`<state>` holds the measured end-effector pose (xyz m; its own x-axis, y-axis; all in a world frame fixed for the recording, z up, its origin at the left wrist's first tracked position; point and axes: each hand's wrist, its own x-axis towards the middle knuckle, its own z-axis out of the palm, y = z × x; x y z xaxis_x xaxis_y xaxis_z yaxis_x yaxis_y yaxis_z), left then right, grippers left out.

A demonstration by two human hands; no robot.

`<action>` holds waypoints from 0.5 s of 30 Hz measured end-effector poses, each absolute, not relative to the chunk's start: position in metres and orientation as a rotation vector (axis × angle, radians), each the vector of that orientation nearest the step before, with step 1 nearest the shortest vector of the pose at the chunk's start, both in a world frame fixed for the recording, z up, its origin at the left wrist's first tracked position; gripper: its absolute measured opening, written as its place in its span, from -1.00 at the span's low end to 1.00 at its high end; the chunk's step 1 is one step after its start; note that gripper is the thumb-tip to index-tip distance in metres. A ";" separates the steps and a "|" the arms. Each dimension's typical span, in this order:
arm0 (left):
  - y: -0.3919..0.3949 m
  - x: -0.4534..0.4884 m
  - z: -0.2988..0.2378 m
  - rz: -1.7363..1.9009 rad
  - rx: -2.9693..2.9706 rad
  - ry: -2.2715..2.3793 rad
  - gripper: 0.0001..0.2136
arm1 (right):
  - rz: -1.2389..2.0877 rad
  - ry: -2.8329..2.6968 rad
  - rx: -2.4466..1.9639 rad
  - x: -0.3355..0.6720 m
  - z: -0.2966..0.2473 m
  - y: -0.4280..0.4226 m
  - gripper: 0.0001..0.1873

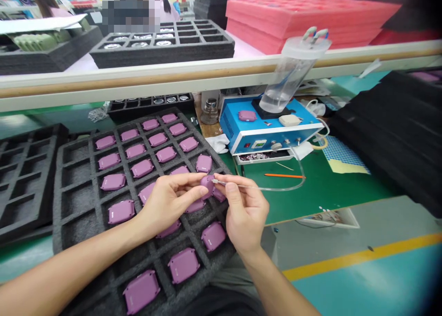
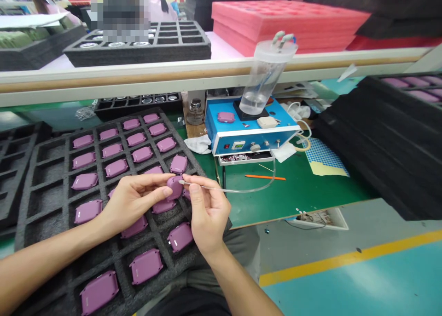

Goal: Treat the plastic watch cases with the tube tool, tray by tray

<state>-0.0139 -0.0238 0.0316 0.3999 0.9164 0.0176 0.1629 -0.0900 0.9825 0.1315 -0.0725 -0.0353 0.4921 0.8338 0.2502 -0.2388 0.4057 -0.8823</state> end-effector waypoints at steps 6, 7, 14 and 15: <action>-0.024 -0.014 0.031 0.857 1.541 0.992 -0.68 | 0.770 -0.786 -0.893 0.132 -0.035 -0.071 -0.89; -0.024 -0.014 0.031 0.857 1.545 0.995 -0.68 | 0.772 -0.786 -0.890 0.132 -0.035 -0.071 -0.89; -0.024 -0.015 0.032 0.846 1.560 0.991 -0.66 | 0.753 -0.787 -0.896 0.131 -0.034 -0.071 -0.88; -0.023 -0.016 0.031 0.840 1.566 0.989 -0.66 | 0.749 -0.789 -0.900 0.132 -0.034 -0.070 -0.88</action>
